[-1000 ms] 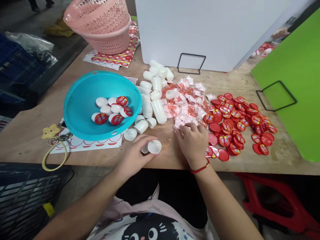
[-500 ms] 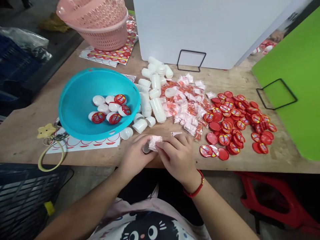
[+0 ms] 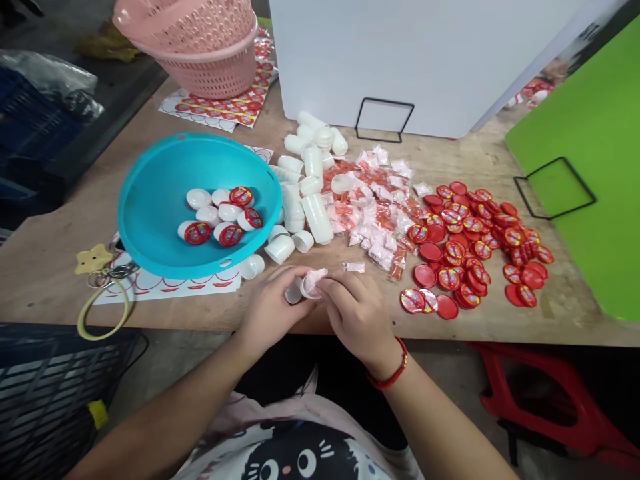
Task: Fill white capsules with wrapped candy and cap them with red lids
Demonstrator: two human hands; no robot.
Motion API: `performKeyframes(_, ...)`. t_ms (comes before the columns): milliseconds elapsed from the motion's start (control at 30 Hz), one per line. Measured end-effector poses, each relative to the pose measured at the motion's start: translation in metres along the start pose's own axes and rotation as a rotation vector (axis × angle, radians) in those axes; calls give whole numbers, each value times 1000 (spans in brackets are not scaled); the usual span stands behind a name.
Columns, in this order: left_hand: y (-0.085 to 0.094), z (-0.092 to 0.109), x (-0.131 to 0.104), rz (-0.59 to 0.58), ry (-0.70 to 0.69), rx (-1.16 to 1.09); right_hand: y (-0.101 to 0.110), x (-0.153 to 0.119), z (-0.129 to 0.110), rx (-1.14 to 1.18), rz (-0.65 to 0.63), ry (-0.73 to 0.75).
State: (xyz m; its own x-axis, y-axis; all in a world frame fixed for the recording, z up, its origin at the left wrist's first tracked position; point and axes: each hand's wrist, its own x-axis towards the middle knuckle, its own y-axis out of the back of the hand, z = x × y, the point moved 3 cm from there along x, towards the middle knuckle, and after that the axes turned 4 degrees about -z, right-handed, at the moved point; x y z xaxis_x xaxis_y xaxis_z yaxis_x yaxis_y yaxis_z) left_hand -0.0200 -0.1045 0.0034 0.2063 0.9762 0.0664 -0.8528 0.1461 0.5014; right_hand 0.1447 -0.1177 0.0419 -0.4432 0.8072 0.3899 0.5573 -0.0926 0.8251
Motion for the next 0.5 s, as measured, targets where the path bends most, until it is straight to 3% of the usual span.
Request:
performKeyframes(133, 2, 0, 0, 2, -6, -23, 9, 3, 11, 127, 221, -153)
performKeyframes(233, 2, -1, -1, -4, 6, -28, 24, 7, 35, -54, 262, -228)
performKeyframes(367, 2, -3, -2, 3, 6, -62, 52, -1, 79, -391, 143, -479)
performKeyframes(500, 2, -4, -2, -3, 13, -93, 55, -17, 99, -626, -235, -622)
